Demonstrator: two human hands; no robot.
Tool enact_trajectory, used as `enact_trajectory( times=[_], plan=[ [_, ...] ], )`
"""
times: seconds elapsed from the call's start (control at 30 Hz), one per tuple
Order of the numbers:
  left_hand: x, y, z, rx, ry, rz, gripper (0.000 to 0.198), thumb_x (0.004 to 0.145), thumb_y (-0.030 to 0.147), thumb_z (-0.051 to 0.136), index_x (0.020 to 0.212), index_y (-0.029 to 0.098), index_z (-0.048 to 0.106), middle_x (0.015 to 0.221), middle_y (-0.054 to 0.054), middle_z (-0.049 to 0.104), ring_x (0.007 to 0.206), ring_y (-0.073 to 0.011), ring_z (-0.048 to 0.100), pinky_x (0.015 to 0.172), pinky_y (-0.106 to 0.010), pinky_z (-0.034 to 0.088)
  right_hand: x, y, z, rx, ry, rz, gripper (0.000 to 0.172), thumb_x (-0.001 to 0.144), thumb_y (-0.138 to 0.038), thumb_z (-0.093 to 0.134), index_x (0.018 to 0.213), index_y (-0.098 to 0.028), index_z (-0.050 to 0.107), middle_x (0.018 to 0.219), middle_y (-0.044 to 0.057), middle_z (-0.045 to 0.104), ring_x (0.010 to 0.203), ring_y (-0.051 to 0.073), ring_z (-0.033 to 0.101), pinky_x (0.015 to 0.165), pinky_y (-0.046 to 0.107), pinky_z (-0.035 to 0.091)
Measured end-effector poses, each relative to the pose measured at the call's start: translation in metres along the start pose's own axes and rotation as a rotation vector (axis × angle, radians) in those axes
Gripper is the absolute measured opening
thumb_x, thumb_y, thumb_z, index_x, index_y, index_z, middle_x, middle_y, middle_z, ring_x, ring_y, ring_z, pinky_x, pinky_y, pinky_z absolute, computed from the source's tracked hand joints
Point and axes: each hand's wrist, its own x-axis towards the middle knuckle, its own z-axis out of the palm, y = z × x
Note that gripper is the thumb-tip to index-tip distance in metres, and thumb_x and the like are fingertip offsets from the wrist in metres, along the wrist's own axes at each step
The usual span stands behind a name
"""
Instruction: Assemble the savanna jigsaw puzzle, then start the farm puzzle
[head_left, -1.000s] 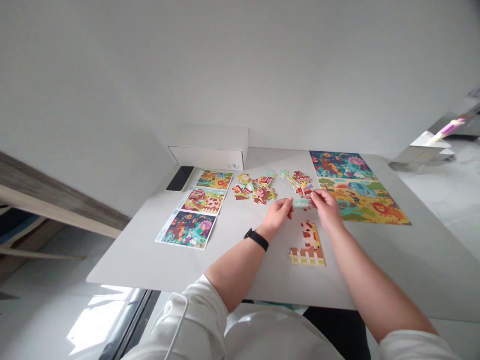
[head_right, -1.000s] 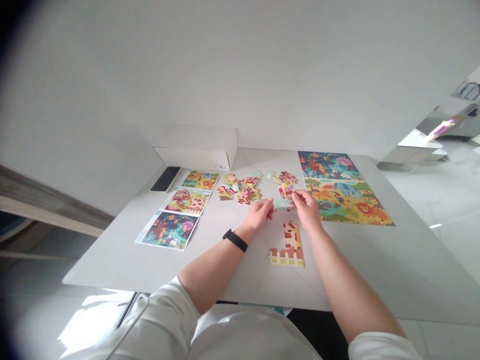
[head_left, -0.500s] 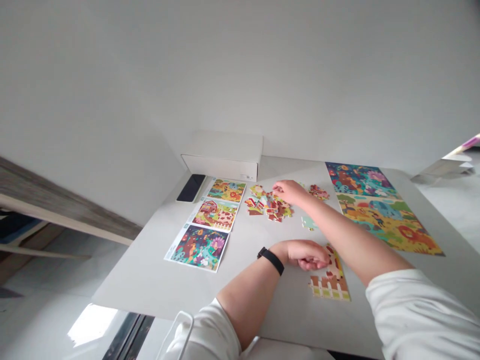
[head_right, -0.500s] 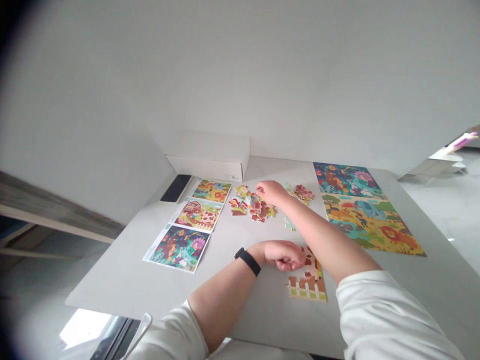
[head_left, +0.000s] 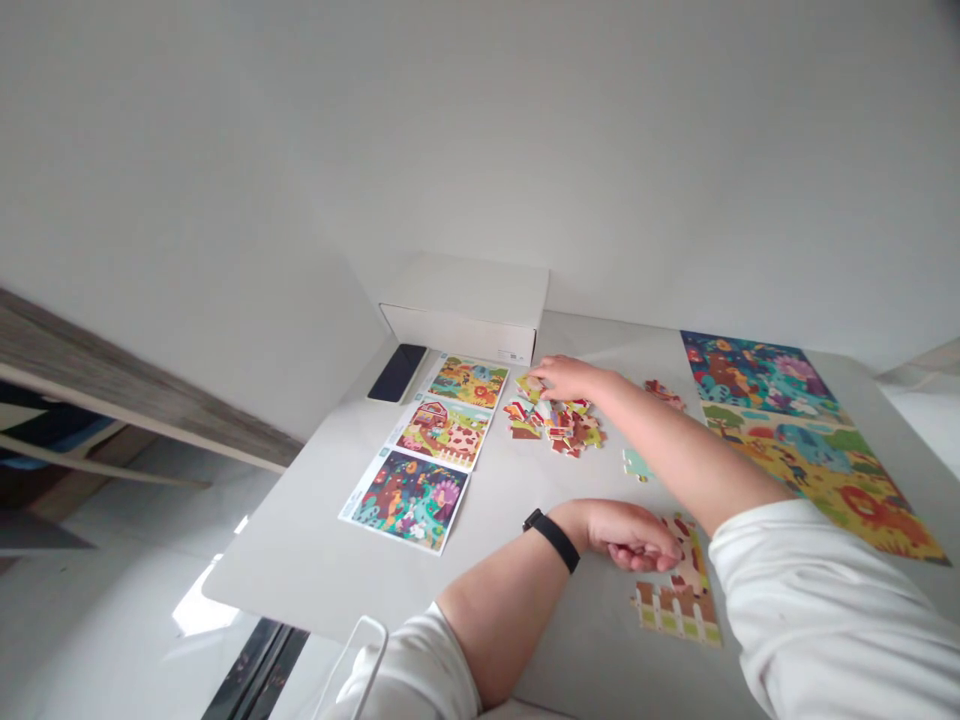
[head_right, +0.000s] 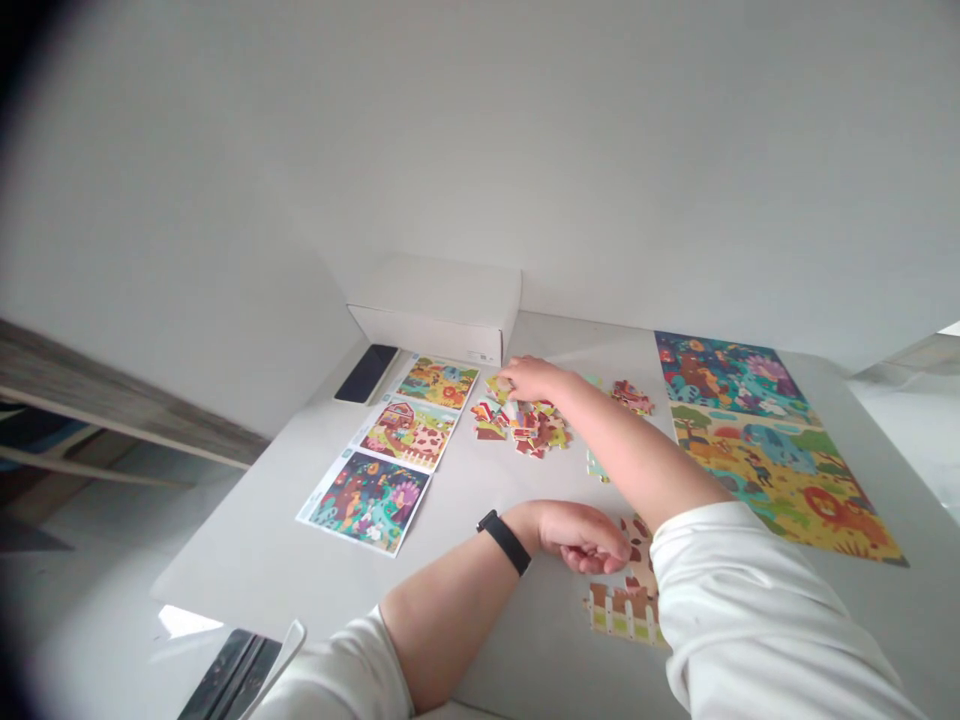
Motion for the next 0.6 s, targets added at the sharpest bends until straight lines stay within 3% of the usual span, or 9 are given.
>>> enact_trajectory(
  times=[0.1,0.17,0.27,0.33,0.43,0.47,0.53,0.6],
  plan=[
    [0.0,0.0,0.0,0.005,0.004,0.005,0.031,0.083,0.045,0.07,0.068,0.019,0.061,0.049,0.003,0.047,0.037,-0.0086,0.031,0.037,-0.018,0.019,0.003,-0.003,-0.001,-0.077,-0.045,-0.024,0.051,0.087,-0.029,0.084,0.137,-0.026,0.076,0.141,0.01,0.074,0.128,0.03,0.069,0.107,0.034,0.051],
    [-0.001,0.001,0.001,0.01,0.017,-0.001,0.032,0.085,0.044,0.068,0.068,0.019,0.06,0.049,0.003,0.046,0.037,-0.0083,0.03,0.038,-0.018,0.018,0.007,-0.007,-0.003,-0.108,-0.086,-0.032,0.057,0.087,-0.028,0.083,0.143,-0.024,0.072,0.147,0.011,0.071,0.133,0.03,0.067,0.111,0.034,0.048],
    [-0.005,0.006,0.008,0.011,0.102,0.032,0.03,0.089,0.041,0.066,0.069,0.019,0.059,0.049,0.005,0.045,0.038,-0.0079,0.029,0.039,-0.019,0.017,0.01,-0.012,-0.009,-0.113,-0.104,0.016,0.063,0.082,-0.025,0.087,0.143,-0.024,0.073,0.143,0.012,0.073,0.129,0.031,0.068,0.107,0.033,0.05],
    [-0.014,0.012,0.015,0.031,0.235,0.137,0.029,0.095,0.04,0.062,0.075,0.018,0.062,0.053,0.004,0.05,0.041,-0.0075,0.033,0.041,-0.019,0.02,0.008,-0.012,-0.014,-0.1,-0.083,0.071,0.057,0.08,-0.025,0.088,0.136,-0.024,0.077,0.135,0.012,0.075,0.12,0.03,0.071,0.1,0.032,0.052],
    [-0.044,0.024,0.017,0.214,0.519,0.326,0.032,0.104,0.044,0.056,0.092,0.017,0.069,0.073,-0.001,0.067,0.056,-0.0089,0.053,0.052,-0.02,0.038,-0.001,-0.005,-0.019,-0.035,-0.021,0.149,0.032,0.083,-0.026,0.085,0.115,-0.021,0.083,0.12,0.011,0.079,0.104,0.026,0.073,0.089,0.03,0.052],
    [-0.058,0.028,0.013,0.331,0.663,0.382,0.03,0.105,0.043,0.058,0.095,0.017,0.07,0.081,-0.003,0.071,0.066,-0.0108,0.061,0.059,-0.021,0.046,-0.005,0.0,-0.019,0.009,0.011,0.18,0.025,0.085,-0.026,0.082,0.109,-0.02,0.083,0.114,0.01,0.08,0.099,0.024,0.073,0.086,0.029,0.051],
    [-0.09,0.034,-0.003,0.646,1.035,0.463,0.016,0.101,0.032,0.064,0.103,0.019,0.073,0.103,-0.008,0.077,0.093,-0.017,0.071,0.082,-0.027,0.056,-0.017,0.009,-0.019,0.142,0.088,0.254,0.016,0.087,-0.027,0.079,0.101,-0.019,0.08,0.101,0.006,0.081,0.089,0.021,0.071,0.081,0.028,0.05],
    [-0.124,0.037,-0.029,0.905,1.438,0.379,0.019,0.097,0.022,0.067,0.115,0.021,0.074,0.125,-0.013,0.075,0.117,-0.0251,0.07,0.103,-0.038,0.056,-0.031,0.017,-0.017,0.314,0.165,0.333,0.012,0.087,-0.027,0.077,0.096,-0.019,0.076,0.093,0.004,0.08,0.082,0.019,0.069,0.077,0.027,0.051]
  ],
)
